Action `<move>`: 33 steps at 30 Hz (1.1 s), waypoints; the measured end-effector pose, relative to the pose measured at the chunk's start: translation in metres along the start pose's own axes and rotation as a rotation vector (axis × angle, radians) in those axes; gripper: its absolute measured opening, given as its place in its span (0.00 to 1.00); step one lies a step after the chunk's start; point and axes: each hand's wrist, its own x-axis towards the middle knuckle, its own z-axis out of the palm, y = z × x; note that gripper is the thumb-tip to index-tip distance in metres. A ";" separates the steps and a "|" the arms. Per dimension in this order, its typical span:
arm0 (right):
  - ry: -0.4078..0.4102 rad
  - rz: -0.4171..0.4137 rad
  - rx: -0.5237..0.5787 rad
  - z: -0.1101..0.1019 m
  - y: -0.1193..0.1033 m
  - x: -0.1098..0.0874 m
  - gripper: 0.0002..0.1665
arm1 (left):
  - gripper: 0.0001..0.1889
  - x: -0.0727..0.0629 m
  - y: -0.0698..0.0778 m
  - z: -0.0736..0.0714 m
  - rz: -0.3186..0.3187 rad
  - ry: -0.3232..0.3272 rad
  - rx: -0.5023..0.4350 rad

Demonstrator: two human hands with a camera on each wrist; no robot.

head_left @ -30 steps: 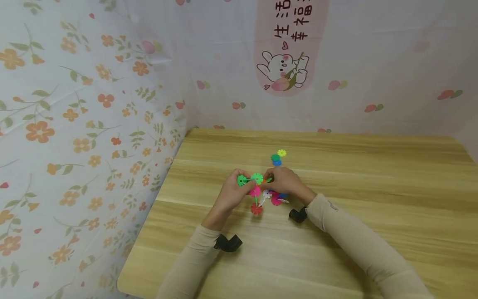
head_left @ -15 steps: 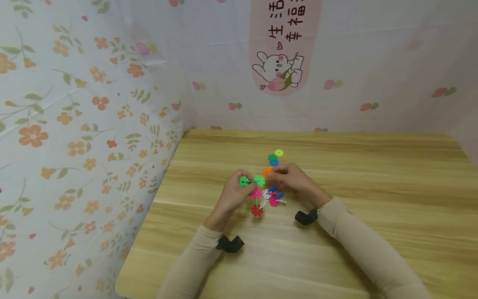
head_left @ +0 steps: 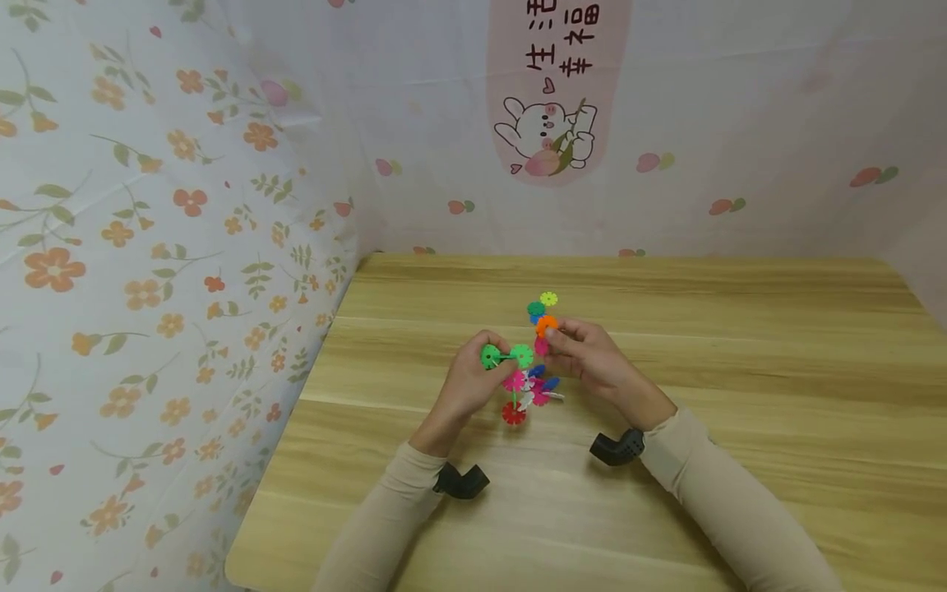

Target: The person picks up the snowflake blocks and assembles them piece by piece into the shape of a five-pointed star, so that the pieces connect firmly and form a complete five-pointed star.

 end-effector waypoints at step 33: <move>0.116 -0.093 0.028 0.007 0.006 -0.001 0.06 | 0.10 -0.004 0.009 0.017 0.018 0.056 0.057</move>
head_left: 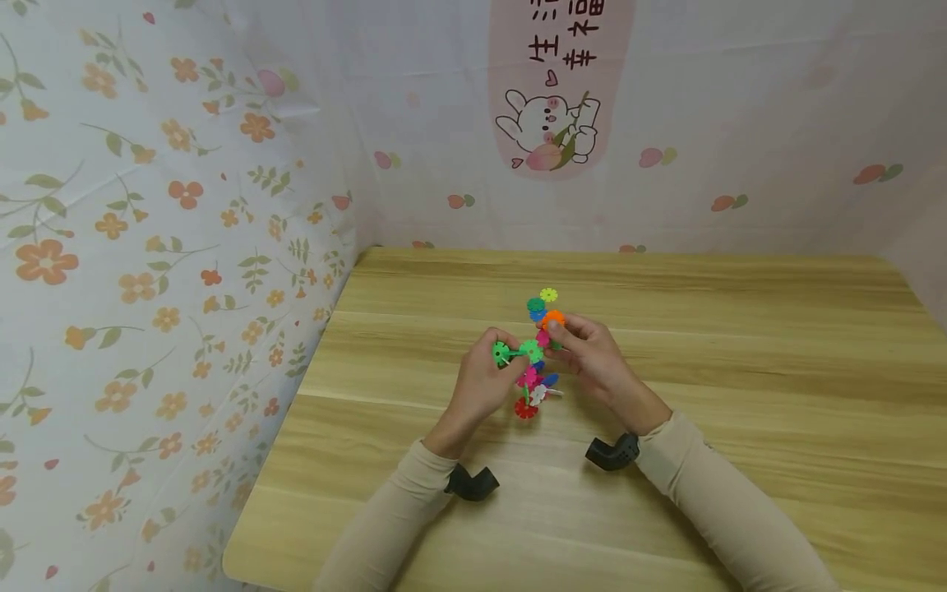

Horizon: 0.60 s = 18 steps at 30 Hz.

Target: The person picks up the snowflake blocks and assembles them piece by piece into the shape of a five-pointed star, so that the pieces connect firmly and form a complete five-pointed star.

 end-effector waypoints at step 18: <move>0.070 -0.116 0.036 0.004 0.007 -0.005 0.07 | 0.10 -0.001 -0.002 0.009 0.043 0.039 0.016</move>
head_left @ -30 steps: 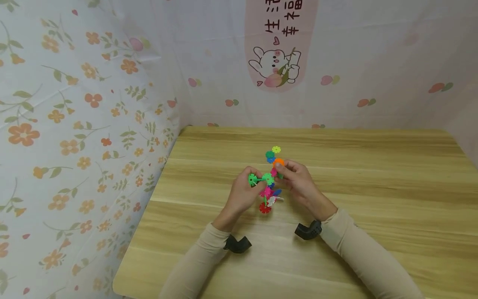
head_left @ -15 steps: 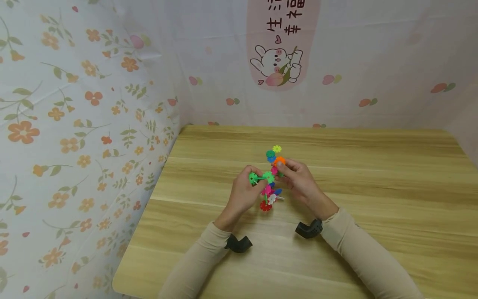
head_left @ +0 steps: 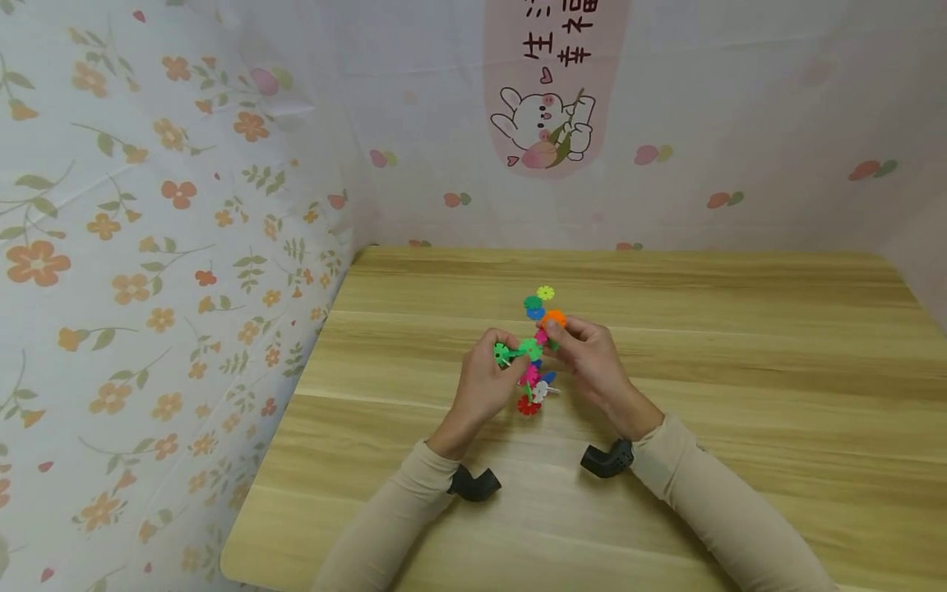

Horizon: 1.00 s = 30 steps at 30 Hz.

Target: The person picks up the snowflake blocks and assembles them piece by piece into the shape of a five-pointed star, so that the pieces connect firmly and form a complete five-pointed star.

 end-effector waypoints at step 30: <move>-0.344 -0.092 -0.335 -0.026 -0.017 0.011 0.44 | 0.11 0.004 0.001 0.001 -0.100 0.018 -0.135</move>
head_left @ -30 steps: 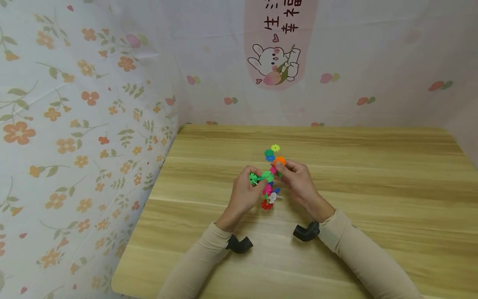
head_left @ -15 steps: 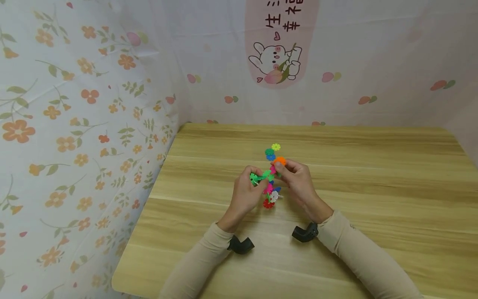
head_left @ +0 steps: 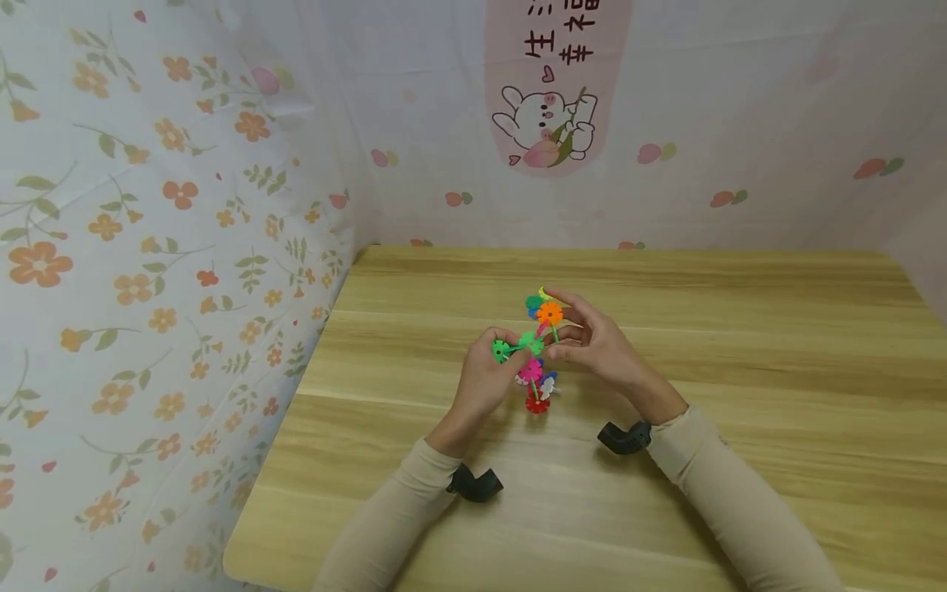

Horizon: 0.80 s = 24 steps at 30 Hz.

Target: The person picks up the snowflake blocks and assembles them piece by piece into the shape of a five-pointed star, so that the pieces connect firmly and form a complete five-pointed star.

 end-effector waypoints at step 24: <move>-0.021 0.071 -0.047 -0.006 -0.002 0.006 0.24 | 0.15 -0.005 -0.006 -0.015 -0.094 -0.221 -0.152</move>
